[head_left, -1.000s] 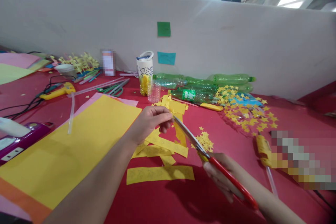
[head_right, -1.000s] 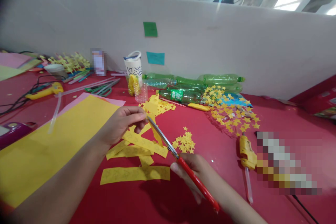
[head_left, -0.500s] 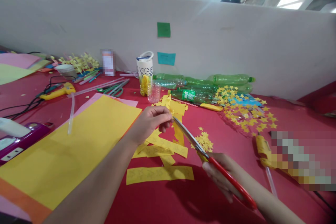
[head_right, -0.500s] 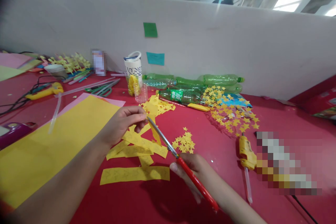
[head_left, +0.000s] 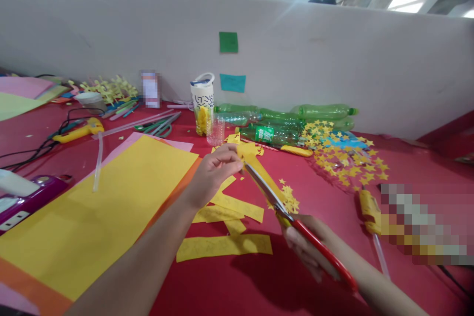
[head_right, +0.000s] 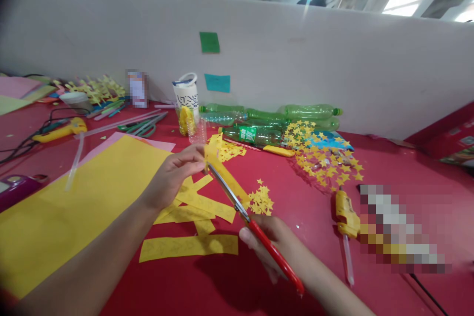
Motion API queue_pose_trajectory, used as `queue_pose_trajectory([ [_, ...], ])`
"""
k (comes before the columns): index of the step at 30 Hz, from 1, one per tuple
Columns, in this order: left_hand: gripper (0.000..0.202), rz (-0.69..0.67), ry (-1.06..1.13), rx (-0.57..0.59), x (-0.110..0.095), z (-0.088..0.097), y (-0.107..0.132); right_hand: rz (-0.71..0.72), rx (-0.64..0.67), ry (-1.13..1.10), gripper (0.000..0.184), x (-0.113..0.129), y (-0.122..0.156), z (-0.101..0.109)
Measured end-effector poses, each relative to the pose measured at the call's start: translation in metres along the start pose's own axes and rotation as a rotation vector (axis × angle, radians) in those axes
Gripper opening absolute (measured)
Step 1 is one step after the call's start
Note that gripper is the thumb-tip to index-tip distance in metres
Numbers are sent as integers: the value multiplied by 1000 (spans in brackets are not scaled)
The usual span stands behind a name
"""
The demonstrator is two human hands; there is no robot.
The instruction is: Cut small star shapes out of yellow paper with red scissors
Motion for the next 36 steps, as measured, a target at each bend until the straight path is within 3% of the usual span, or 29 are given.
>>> queue_pose_trajectory([
  [5, 22, -2, 24, 12, 2, -7, 4, 34, 60, -29, 58, 8, 0, -6],
  [16, 21, 60, 32, 32, 8, -8, 6, 109, 67, -73, 55, 17, 1, -8],
  [29, 23, 81, 49, 30, 9, -8, 6, -13, 30, -89, 47, 9, 1, -10],
  [36, 24, 93, 58, 57, 7, -10, 8, 105, 58, -69, 53, 16, 0, -10],
])
Point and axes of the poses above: each hand's wrist, its own y-axis away from the middle knuckle, its own z-axis out of the back of the hand, x = y × z, the point moved 9 cm from there along -y, towards the middle knuckle, and after that the axes turned 9 degrees about -x, right-handed, at the moved point
